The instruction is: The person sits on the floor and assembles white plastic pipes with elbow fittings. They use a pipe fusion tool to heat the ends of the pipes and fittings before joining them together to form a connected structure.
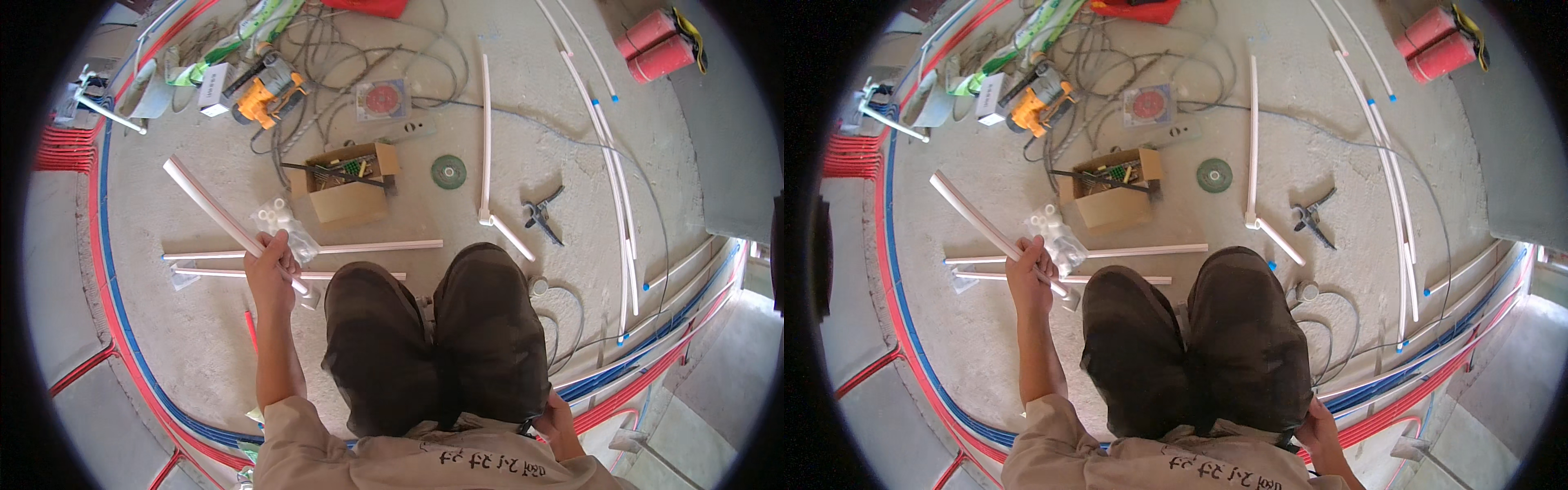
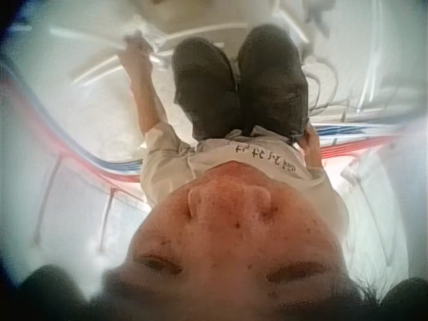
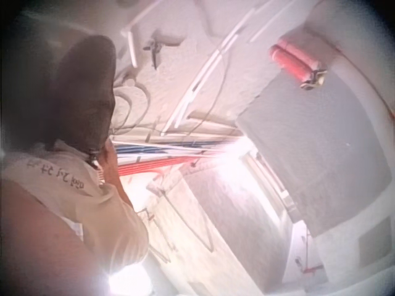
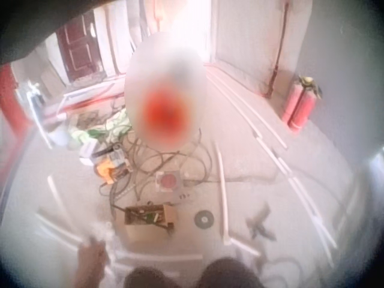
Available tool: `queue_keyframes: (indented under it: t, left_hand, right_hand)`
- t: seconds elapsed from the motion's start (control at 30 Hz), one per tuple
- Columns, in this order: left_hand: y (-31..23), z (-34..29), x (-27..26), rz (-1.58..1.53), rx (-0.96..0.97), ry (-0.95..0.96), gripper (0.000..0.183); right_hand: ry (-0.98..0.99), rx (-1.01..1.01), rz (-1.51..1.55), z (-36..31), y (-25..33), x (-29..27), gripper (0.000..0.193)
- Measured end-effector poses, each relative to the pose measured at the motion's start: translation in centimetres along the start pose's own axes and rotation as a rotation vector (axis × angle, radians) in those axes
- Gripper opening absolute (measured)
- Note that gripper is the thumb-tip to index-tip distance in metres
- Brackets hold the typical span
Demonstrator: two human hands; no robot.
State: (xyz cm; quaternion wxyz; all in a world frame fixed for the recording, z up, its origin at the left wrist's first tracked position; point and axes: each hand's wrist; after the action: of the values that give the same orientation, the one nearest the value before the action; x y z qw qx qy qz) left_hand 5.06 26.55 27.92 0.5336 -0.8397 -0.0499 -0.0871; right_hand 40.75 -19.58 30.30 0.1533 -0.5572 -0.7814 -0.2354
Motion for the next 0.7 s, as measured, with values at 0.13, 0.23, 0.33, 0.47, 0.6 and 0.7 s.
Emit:
queue_keyframes:
  t: [0.13, 0.23, 0.33, 0.47, 0.6, 0.7]
  left_hand:
    - [-3.0, -3.0, -1.9, 0.151, 0.050, -0.077, 0.034]
    - [-4.9, -5.7, -2.3, 0.287, 0.060, -0.102, 0.034]
    - [-6.0, -8.8, -3.8, 0.303, -0.021, -0.128, 0.033]
    - [-5.4, -12.0, -2.4, 0.319, -0.214, -0.060, 0.032]
    - [-4.1, -15.3, -0.9, 0.342, -0.328, 0.091, 0.030]
    - [-4.7, -18.3, 2.0, 0.351, -0.506, 0.273, 0.025]
  right_hand:
    - [-0.012, -0.082, -0.006, 1.1, -2.1, -4.3, 0.071]
    - [-0.029, -0.098, 0.041, 0.9, -2.0, -3.6, 0.059]
    - [0.214, -0.054, -0.051, 0.4, -0.4, -11.0, 0.039]
    - [0.106, 0.071, -0.113, -5.1, 4.6, -13.6, 0.033]
    - [0.100, 0.014, -0.335, -5.9, 9.9, -10.6, 0.034]
    - [0.093, -0.176, -0.789, -1.5, 10.1, 2.6, 0.037]
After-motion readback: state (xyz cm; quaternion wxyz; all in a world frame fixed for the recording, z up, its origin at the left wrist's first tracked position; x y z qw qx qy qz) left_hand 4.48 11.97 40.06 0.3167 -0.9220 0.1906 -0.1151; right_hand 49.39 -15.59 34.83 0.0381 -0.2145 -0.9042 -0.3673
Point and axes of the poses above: each hand's wrist, its own z-axis towards the middle knuckle, its own x-axis out of the palm, y = z × x, and after that the axes turned 12 degrees about y, right-handed
